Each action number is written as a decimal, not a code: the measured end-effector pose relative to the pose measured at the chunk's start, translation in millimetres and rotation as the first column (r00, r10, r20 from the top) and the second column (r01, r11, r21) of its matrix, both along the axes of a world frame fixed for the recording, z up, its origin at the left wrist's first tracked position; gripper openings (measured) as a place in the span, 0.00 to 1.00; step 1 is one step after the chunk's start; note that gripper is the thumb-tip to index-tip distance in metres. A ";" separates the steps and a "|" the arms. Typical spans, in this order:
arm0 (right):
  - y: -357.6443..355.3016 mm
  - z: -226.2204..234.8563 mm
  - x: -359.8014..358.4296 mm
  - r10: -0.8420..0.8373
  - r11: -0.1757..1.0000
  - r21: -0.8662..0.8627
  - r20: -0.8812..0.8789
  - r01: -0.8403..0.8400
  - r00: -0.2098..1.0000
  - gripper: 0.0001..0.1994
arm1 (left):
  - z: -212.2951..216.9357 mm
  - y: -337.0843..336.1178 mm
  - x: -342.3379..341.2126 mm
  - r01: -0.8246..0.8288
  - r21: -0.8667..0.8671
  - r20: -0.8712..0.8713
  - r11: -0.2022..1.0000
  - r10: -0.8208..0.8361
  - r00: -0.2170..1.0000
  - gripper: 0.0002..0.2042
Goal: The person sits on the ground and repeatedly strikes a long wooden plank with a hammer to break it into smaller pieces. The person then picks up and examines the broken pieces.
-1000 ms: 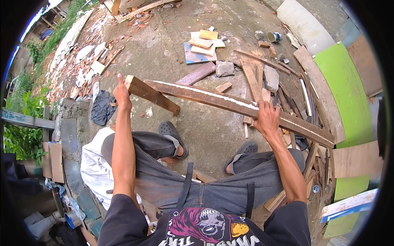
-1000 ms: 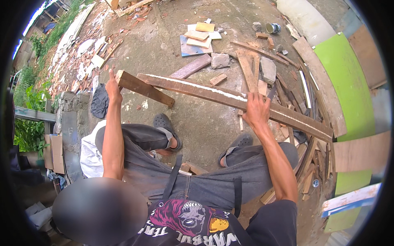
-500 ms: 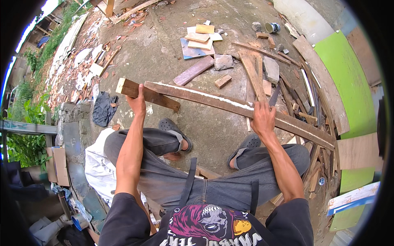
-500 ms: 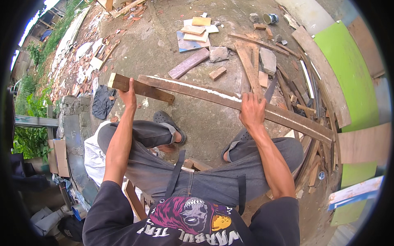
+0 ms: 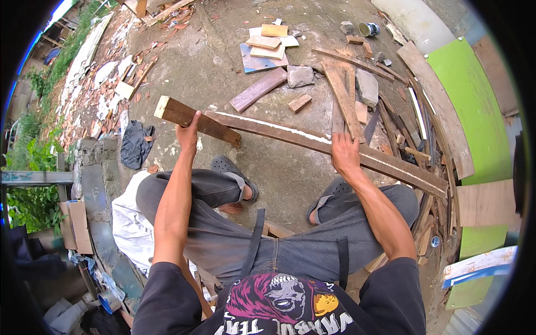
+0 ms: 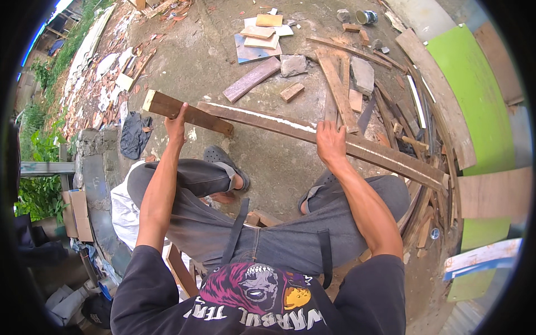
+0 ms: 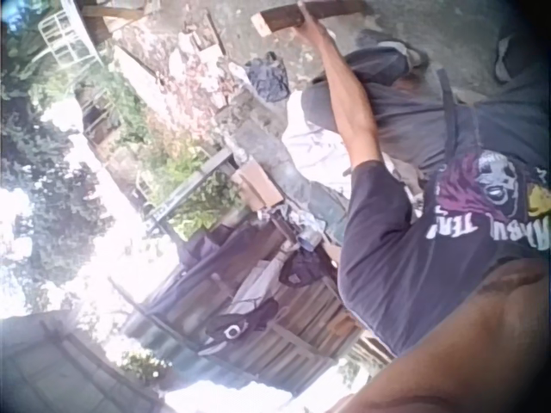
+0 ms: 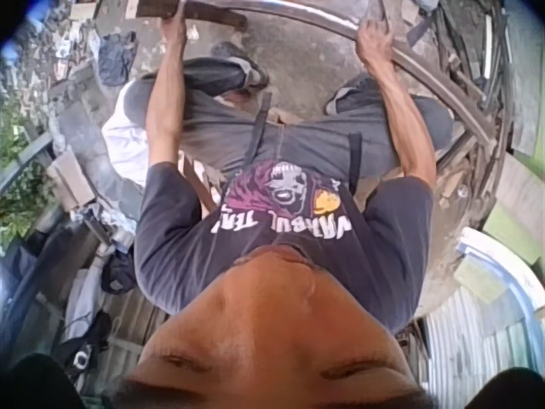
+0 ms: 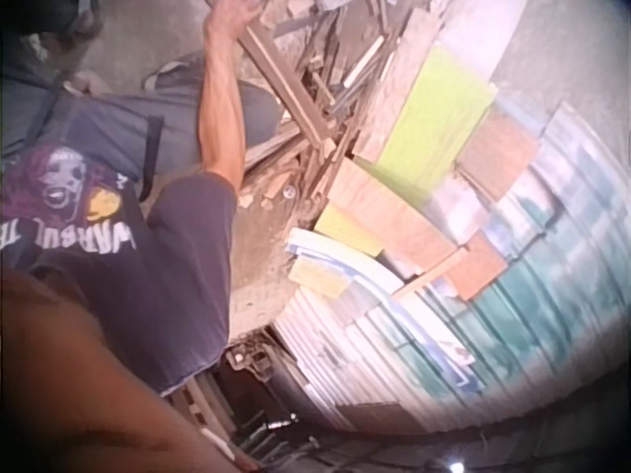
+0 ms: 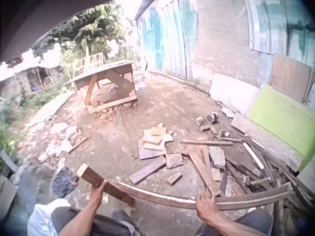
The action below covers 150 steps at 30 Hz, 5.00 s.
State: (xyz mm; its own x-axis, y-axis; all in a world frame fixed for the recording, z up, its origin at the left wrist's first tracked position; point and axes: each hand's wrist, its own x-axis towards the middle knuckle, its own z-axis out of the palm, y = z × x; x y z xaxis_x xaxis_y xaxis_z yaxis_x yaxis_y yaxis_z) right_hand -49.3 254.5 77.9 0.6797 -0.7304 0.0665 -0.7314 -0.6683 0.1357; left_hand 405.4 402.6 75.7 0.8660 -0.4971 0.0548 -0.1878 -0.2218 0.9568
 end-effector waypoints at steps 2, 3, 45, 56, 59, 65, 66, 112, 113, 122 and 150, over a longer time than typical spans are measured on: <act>0.3 -13.9 -1.3 -0.003 1.000 0.029 -0.035 0.004 0.999 0.12 | -0.4 0.5 1.5 0.010 0.008 -0.004 1.000 -0.010 1.000 0.21; 0.8 -20.0 0.2 -0.005 0.999 0.036 -0.051 0.007 0.999 0.12 | -0.8 1.4 3.2 0.025 0.000 -0.022 1.000 -0.025 0.999 0.21; -19.9 49.3 32.6 -0.028 0.921 0.386 -0.068 0.052 0.997 0.27 | -14.3 24.6 25.6 -0.175 -0.053 -0.436 0.983 0.135 0.890 0.36; 4.7 55.8 32.1 0.035 0.911 0.397 0.188 -0.109 0.982 0.28 | -35.0 31.9 49.3 -0.430 -0.100 -0.516 0.897 0.323 0.794 0.39; 3.8 55.6 22.8 0.016 0.917 0.396 0.106 -0.057 0.994 0.29 | -22.3 22.7 20.6 -0.441 -0.067 -0.560 0.895 0.332 0.759 0.37; -9.7 42.5 1.9 -0.091 0.935 0.349 0.078 0.059 0.993 0.26 | -6.9 13.8 6.9 -0.319 -0.172 -0.546 0.932 0.179 0.818 0.37; -11.2 39.5 -1.3 -0.110 0.930 0.357 0.054 0.084 0.992 0.26 | -3.4 11.0 8.0 -0.281 -0.193 -0.534 0.940 0.140 0.834 0.37; -58.7 -75.3 -1.2 -0.513 0.724 0.615 0.177 0.312 0.840 0.22 | 128.6 -89.6 -80.0 -0.080 -0.798 -0.529 0.597 -0.631 0.567 0.35; -63.7 -55.2 17.3 -0.493 0.723 0.673 0.341 0.158 0.801 0.23 | 127.7 -91.3 -81.9 -0.068 -0.795 -0.528 0.603 -0.633 0.566 0.35; 35.4 132.6 97.8 -0.176 0.509 0.795 0.470 -0.328 0.865 0.49 | 122.5 -82.6 -94.3 -0.067 -0.753 -0.592 0.655 -0.629 0.504 0.36; 82.8 58.7 101.0 -0.103 0.687 0.647 0.538 -0.331 0.837 0.38 | 67.3 -32.1 -200.1 0.079 -0.190 -0.321 0.979 -0.138 0.937 0.36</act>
